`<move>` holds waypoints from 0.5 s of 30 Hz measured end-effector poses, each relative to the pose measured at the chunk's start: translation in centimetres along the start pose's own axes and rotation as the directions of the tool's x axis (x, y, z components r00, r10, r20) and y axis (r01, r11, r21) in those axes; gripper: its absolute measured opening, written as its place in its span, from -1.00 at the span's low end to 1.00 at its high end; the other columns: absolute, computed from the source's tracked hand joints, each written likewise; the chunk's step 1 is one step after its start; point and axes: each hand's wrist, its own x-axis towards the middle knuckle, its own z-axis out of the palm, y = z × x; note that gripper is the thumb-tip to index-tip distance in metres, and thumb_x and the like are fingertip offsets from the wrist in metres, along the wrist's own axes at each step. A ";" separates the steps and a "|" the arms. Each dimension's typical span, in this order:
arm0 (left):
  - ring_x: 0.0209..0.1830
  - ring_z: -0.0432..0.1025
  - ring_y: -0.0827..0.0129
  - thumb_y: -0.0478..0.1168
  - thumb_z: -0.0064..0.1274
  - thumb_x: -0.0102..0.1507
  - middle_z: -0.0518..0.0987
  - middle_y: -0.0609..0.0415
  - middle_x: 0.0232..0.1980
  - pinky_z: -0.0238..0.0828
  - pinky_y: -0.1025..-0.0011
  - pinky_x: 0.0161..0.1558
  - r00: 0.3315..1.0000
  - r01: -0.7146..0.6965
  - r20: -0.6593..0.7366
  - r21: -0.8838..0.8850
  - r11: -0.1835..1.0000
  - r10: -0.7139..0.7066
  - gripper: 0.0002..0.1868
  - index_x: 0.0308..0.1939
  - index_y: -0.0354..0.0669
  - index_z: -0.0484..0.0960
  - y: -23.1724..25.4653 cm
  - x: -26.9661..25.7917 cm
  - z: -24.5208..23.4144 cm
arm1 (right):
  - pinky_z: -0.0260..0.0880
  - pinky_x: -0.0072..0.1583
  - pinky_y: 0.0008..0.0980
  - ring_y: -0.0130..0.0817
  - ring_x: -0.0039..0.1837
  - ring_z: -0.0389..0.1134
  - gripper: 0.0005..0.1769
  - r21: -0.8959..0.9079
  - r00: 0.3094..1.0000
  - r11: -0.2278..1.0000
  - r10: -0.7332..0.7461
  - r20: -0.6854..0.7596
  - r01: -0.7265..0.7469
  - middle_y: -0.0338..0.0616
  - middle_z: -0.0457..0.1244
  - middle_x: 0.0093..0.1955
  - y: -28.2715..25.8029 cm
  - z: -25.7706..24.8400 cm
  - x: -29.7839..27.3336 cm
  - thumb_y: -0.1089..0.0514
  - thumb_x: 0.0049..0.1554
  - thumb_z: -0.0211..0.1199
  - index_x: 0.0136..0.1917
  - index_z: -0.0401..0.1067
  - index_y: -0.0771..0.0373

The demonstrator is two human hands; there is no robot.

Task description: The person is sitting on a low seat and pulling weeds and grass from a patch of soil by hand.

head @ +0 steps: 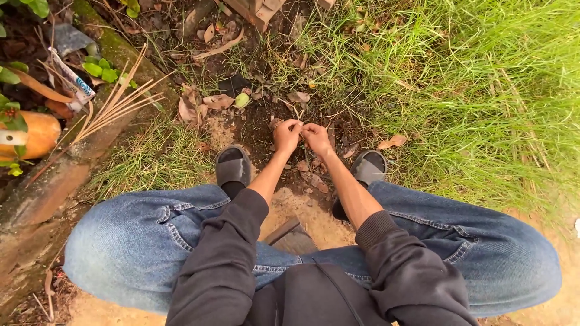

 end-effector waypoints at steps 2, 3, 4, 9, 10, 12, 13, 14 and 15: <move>-0.01 0.58 0.08 -0.05 0.03 0.32 0.70 -0.03 -0.08 0.49 0.19 0.09 0.987 0.129 -0.082 -0.071 0.989 -0.135 -0.75 -0.07 0.09 0.79 0.7 -0.3 0.1 | 0.28 -0.47 -0.57 -0.55 -0.54 0.23 -0.84 0.007 0.998 1.000 0.004 0.063 -0.005 -0.12 0.34 -0.41 -0.5 0.2 -0.5 0.30 0.12 0.19 -0.06 0.58 0.25; -0.01 0.58 0.08 -0.05 0.03 0.32 0.70 -0.03 -0.08 0.49 0.19 0.09 0.988 0.129 -0.078 -0.070 0.989 -0.134 -0.75 -0.07 0.09 0.79 0.7 -0.1 0.0 | 0.28 -0.47 -0.57 -0.55 -0.54 0.23 -0.84 0.007 0.998 1.000 0.006 0.059 -0.006 -0.12 0.34 -0.41 -0.4 0.0 -0.6 0.30 0.12 0.19 -0.06 0.58 0.25; -0.24 0.51 0.32 -0.12 -0.06 0.37 0.70 -0.06 -0.13 0.41 0.39 -0.15 0.981 0.143 -0.095 -0.237 0.961 -0.170 -0.74 -0.03 -0.07 0.71 0.6 0.1 0.0 | 0.23 -0.47 -0.58 -0.56 -0.54 0.22 -0.85 0.011 0.996 1.000 0.006 0.087 -0.007 -0.10 0.35 -0.40 -0.4 -0.2 -0.6 0.29 0.11 0.21 -0.06 0.57 0.26; -0.51 0.47 0.55 -0.23 -0.14 0.38 0.66 -0.02 -0.34 0.36 0.66 -0.49 0.978 0.143 -0.092 -0.364 0.920 -0.189 -0.76 -0.09 -0.27 0.63 -1.4 1.1 0.6 | 0.13 -0.42 -0.60 -0.56 -0.53 0.13 -0.84 -0.114 0.996 0.993 -0.004 0.085 0.014 -0.17 0.32 -0.45 1.4 -0.3 0.6 0.28 0.08 0.17 -0.15 0.57 0.19; -0.23 0.51 0.27 -0.20 -0.11 0.35 0.68 -0.05 -0.24 0.39 0.38 -0.16 0.993 0.103 -0.037 -0.141 0.985 -0.109 -0.76 -0.16 -0.17 0.68 -1.8 0.7 0.9 | 0.28 -0.22 -0.27 -0.18 -0.31 0.29 -0.86 -0.340 0.993 0.933 -0.098 0.066 0.115 -0.06 0.35 -0.38 3.1 -0.3 2.0 0.22 0.09 0.20 -0.14 0.58 0.19; 0.05 0.55 -0.02 -0.16 -0.09 0.33 0.69 -0.09 -0.15 0.42 0.10 0.17 0.998 0.043 0.037 0.086 0.995 -0.047 -0.74 -0.23 -0.07 0.73 -1.7 -0.4 1.2 | 0.43 -0.01 0.05 0.21 -0.09 0.46 -0.86 -0.548 0.979 0.813 -0.190 0.071 0.197 0.05 0.39 -0.32 5.1 0.1 3.1 0.15 0.11 0.23 -0.13 0.59 0.18; 0.04 0.56 -0.04 -0.14 -0.10 0.32 0.69 -0.13 -0.15 0.45 0.08 0.13 0.993 0.069 0.080 0.174 0.982 -0.084 -0.72 -0.23 -0.11 0.74 -1.0 -0.9 1.3 | 0.49 0.00 0.04 0.15 -0.08 0.48 -0.82 -0.742 0.980 0.643 -0.168 0.103 0.188 0.01 0.41 -0.26 5.4 0.3 3.0 0.11 0.13 0.17 -0.09 0.57 0.11; 0.03 0.57 -0.05 -0.13 -0.10 0.31 0.69 -0.17 -0.16 0.48 0.07 0.10 0.985 0.089 0.119 0.262 0.961 -0.124 -0.70 -0.22 -0.15 0.74 -0.4 -1.5 1.4 | 0.55 0.00 0.02 0.08 -0.07 0.51 -0.78 -0.886 0.982 0.429 -0.138 0.129 0.177 -0.03 0.44 -0.20 5.6 0.5 2.9 0.07 0.16 0.10 -0.06 0.56 0.04; 0.03 0.57 -0.05 -0.13 -0.10 0.31 0.69 -0.17 -0.16 0.48 0.07 0.10 0.985 0.091 0.119 0.261 0.961 -0.125 -0.70 -0.22 -0.15 0.74 0.3 -2.0 1.4 | 0.55 0.00 0.02 0.08 -0.07 0.51 -0.78 -0.886 0.982 0.428 -0.137 0.131 0.177 -0.03 0.44 -0.20 3.1 0.1 0.8 0.07 0.16 0.10 -0.06 0.56 0.04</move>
